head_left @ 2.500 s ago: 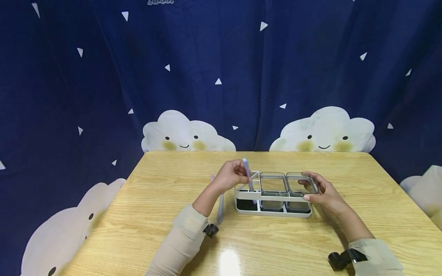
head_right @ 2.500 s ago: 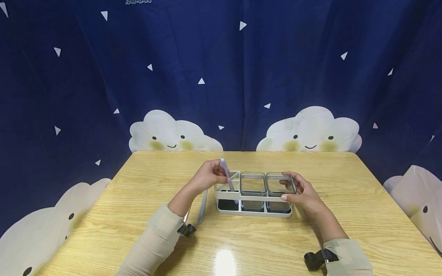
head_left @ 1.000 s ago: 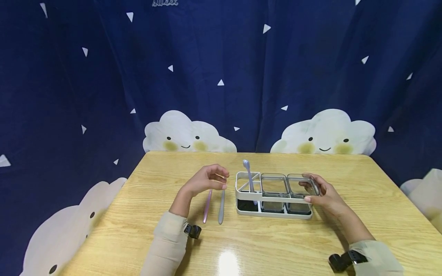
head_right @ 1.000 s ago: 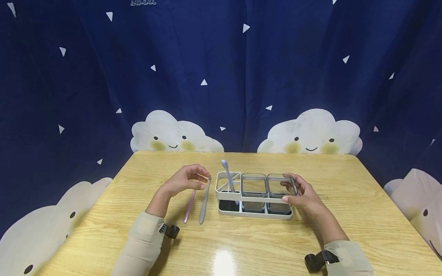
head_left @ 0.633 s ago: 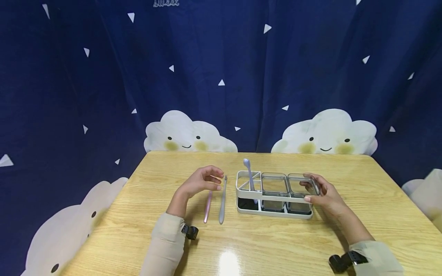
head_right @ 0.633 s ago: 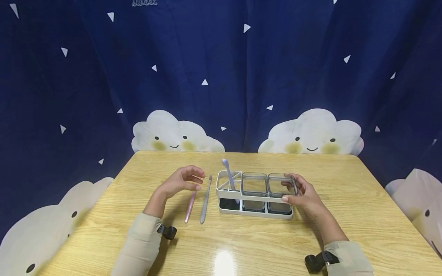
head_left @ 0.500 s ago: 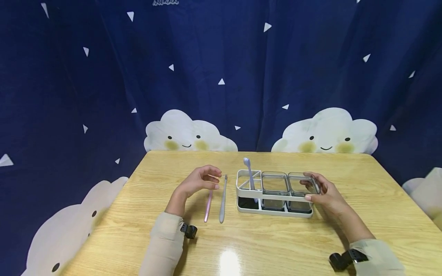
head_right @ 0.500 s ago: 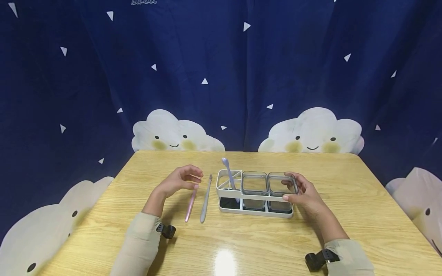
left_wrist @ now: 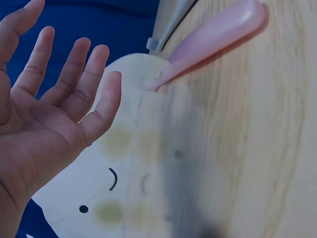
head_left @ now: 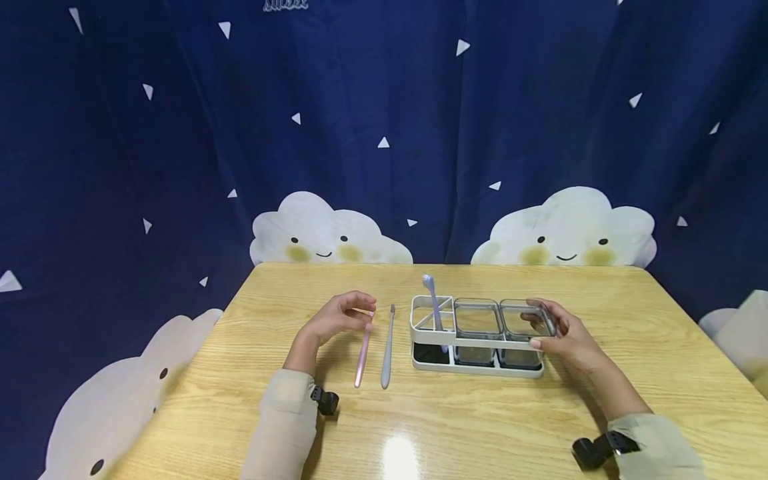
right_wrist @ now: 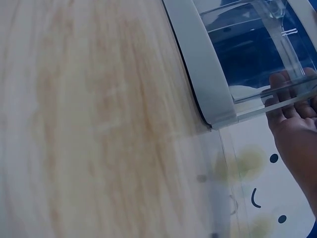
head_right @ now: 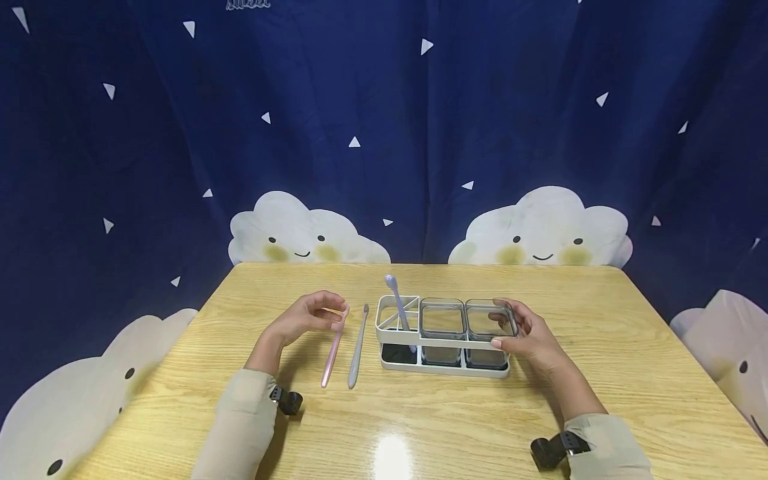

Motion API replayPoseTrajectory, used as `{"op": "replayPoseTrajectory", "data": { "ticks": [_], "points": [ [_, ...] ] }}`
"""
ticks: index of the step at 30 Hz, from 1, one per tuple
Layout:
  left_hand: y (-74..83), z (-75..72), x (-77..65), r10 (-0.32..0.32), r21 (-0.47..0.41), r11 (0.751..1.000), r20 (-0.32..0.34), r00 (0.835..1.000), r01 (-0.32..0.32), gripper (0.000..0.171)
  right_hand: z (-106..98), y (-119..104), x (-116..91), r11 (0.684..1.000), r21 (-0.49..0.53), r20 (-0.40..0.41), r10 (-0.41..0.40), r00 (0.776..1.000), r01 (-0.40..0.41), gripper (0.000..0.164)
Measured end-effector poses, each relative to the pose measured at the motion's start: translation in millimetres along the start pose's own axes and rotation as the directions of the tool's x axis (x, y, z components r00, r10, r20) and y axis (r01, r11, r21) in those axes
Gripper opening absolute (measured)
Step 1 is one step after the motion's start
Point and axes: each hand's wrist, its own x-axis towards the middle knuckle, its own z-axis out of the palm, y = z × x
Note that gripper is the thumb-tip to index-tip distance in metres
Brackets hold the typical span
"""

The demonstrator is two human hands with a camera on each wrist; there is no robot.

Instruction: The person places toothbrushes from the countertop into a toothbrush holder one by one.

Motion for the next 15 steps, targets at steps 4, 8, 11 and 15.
{"op": "replayPoseTrajectory", "data": {
  "ticks": [4,8,11,15],
  "points": [
    [-3.7,-3.5,1.2,-0.062,-0.032,0.998,-0.007,0.998,0.062,0.052,-0.6,0.4,0.5,1.000,0.017,0.006,-0.007,1.000,0.007,0.068],
    [-7.0,-5.4,1.5,-0.147,-0.048,0.988,-0.020,0.989,0.146,0.055,-0.9,0.4,1.0,1.000,0.025,0.014,-0.015,1.000,0.015,0.068],
    [-8.3,-5.7,0.2,-0.203,-0.057,0.978,-0.033,0.979,0.201,0.055,-0.7,0.3,1.0,0.999,0.029,0.016,-0.015,1.000,0.014,0.068],
    [-10.8,-6.8,-1.8,-0.242,-0.069,0.968,-0.034,0.970,0.240,0.056,-0.3,0.2,0.6,0.999,0.037,0.012,-0.012,1.000,0.012,0.067]
  ]
}}
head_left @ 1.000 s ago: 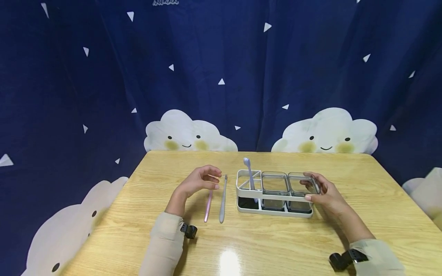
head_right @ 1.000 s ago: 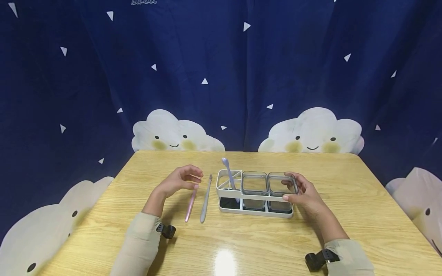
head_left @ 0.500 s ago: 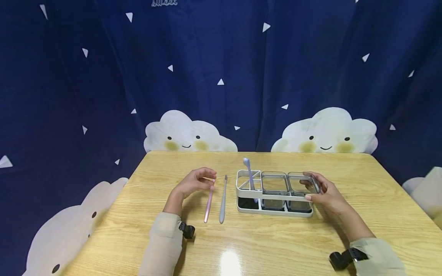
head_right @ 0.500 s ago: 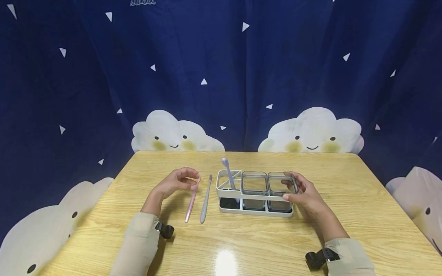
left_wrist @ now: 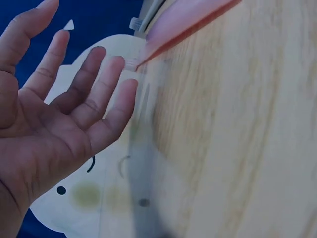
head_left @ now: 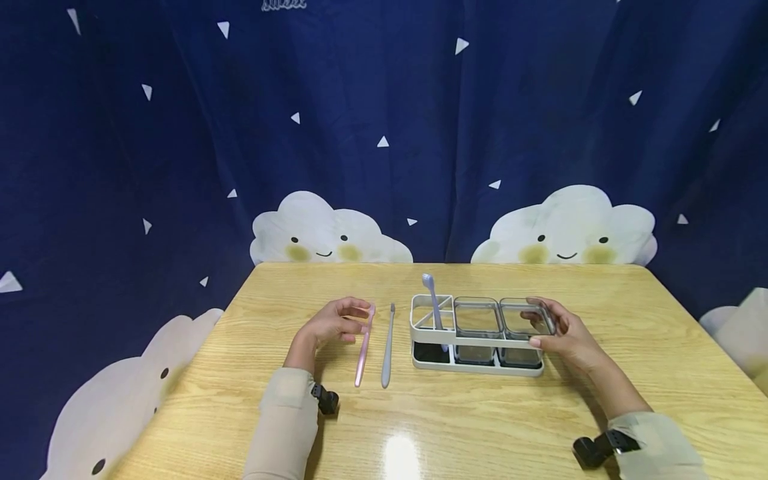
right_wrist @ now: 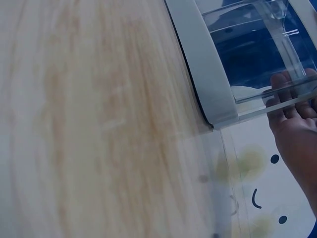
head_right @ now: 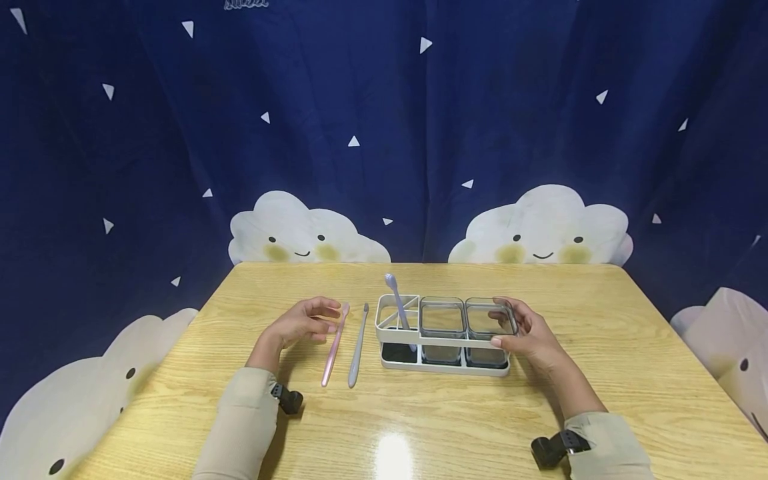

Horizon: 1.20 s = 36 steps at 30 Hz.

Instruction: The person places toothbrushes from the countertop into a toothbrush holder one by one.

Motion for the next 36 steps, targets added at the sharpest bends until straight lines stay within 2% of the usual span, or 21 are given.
{"op": "replayPoseTrajectory", "data": {
  "ticks": [16,22,28,36],
  "points": [
    [-18.7,-7.5,6.6,-0.099,-0.033,0.995,0.003,0.995,0.099,0.060,-1,3,0,0.999,0.033,0.006,-0.006,1.000,0.006,0.068],
    [-19.5,-4.0,9.8,-0.112,-0.026,0.993,-0.010,0.994,0.112,0.064,-1,3,0,0.999,0.035,0.004,-0.012,1.000,0.012,0.068],
    [-22.0,-1.7,12.6,-0.137,0.003,0.991,-0.051,0.989,0.137,0.062,1,4,0,0.999,0.044,-0.005,-0.003,1.000,0.003,0.067],
    [-18.2,5.4,13.9,-0.152,0.045,0.987,-0.076,0.985,0.155,0.064,0,1,-1,1.000,-0.005,-0.005,-0.005,1.000,0.005,0.067]
  ]
}}
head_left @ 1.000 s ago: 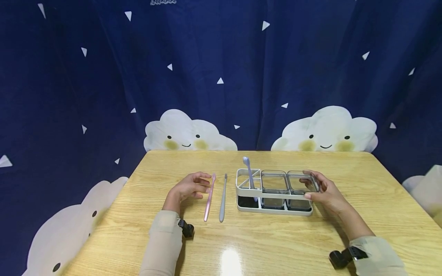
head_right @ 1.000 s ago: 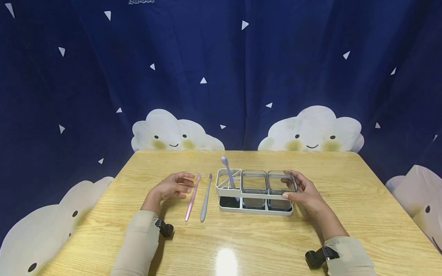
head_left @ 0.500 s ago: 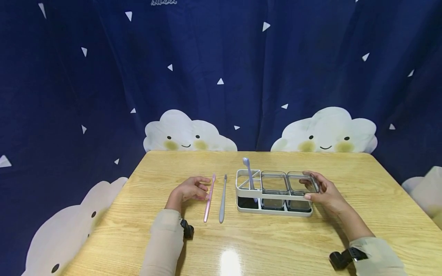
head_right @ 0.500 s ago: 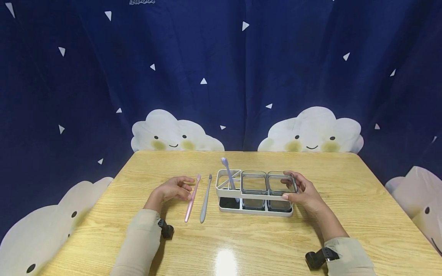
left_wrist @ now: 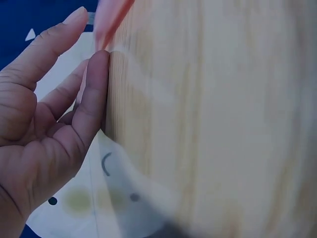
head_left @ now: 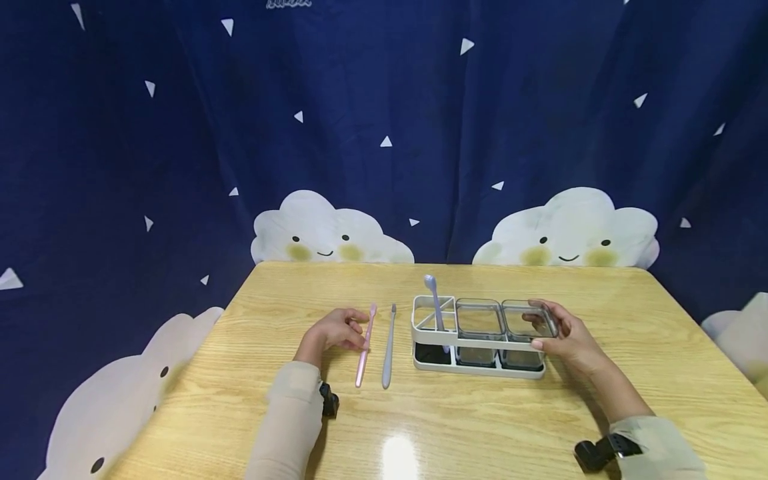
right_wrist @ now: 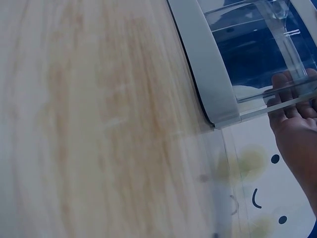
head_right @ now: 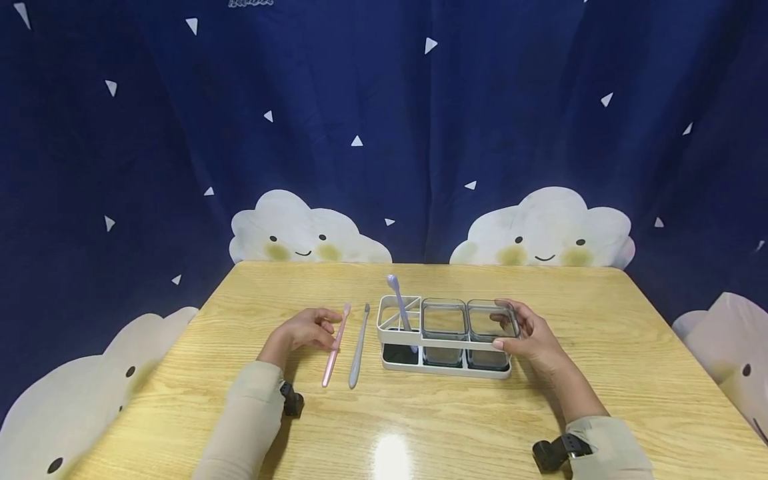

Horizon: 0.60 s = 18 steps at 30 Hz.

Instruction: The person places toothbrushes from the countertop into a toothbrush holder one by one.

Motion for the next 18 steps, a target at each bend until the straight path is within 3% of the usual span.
{"op": "replayPoseTrajectory", "data": {
  "ticks": [10,18],
  "points": [
    [10.0,7.5,-0.6,-0.011,0.055,0.998,-0.048,0.999,0.014,0.068,0.4,0.6,1.5,0.995,0.093,0.031,-0.035,0.999,0.032,0.066],
    [6.7,9.0,0.4,-0.015,0.053,0.998,-0.058,0.998,0.018,0.062,-0.8,2.4,0.2,0.999,0.051,0.023,-0.020,1.000,0.019,0.067]
  ]
}}
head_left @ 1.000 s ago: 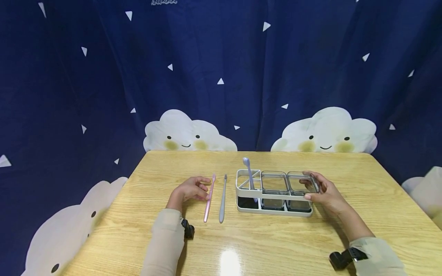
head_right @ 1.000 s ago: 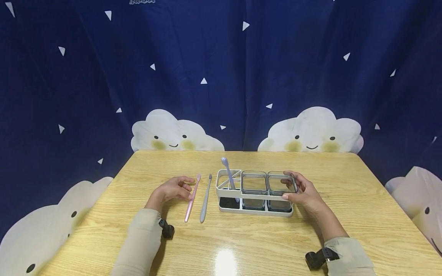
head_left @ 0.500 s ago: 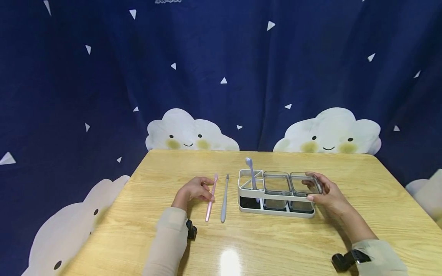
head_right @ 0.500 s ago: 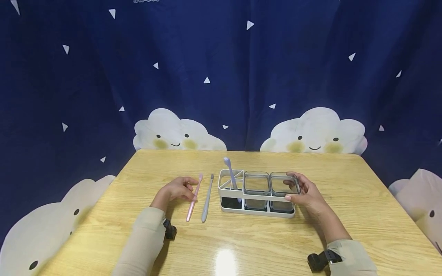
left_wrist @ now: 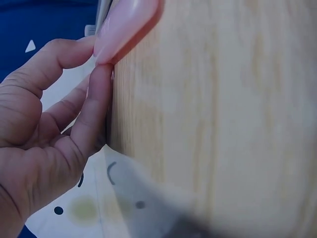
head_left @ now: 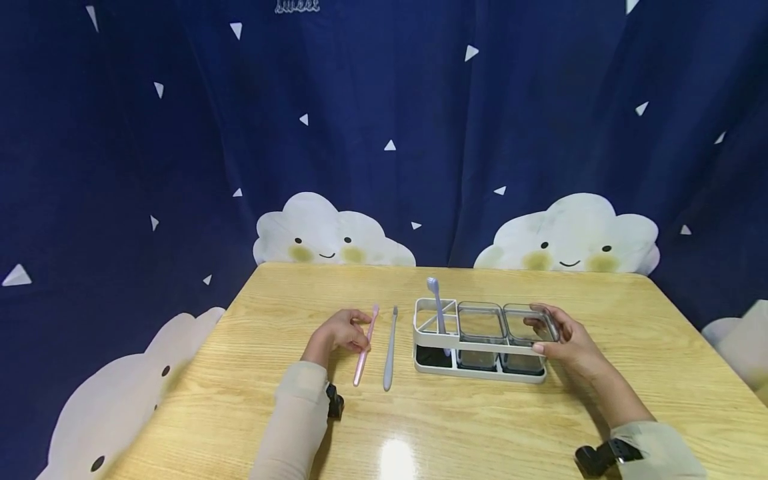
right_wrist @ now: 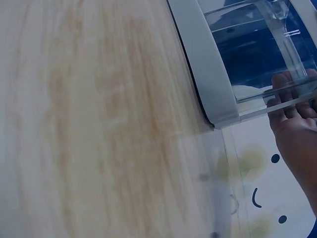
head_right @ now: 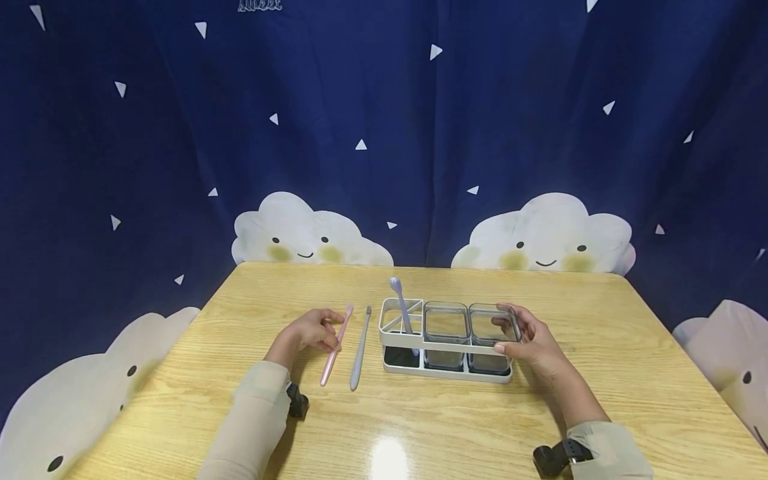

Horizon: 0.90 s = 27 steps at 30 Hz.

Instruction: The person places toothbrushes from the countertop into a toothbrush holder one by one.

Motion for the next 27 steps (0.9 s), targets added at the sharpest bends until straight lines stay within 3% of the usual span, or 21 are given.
{"op": "replayPoseTrajectory", "data": {
  "ticks": [15,21,27],
  "points": [
    [-5.0,-3.9,0.6,0.019,-0.041,0.999,-0.080,0.997,-0.022,0.052,0,0,0,1.000,-0.005,-0.006,-0.012,1.000,0.012,0.066],
    [-9.0,-3.0,1.1,0.022,-0.145,0.988,-0.145,0.989,-0.043,0.050,1,0,-1,0.999,-0.044,-0.005,-0.001,1.000,0.001,0.066],
    [-7.7,-4.4,1.1,0.055,-0.261,0.960,-0.171,0.984,-0.099,0.053,0,0,0,0.999,-0.048,-0.010,-0.004,1.000,0.003,0.066]
  ]
}}
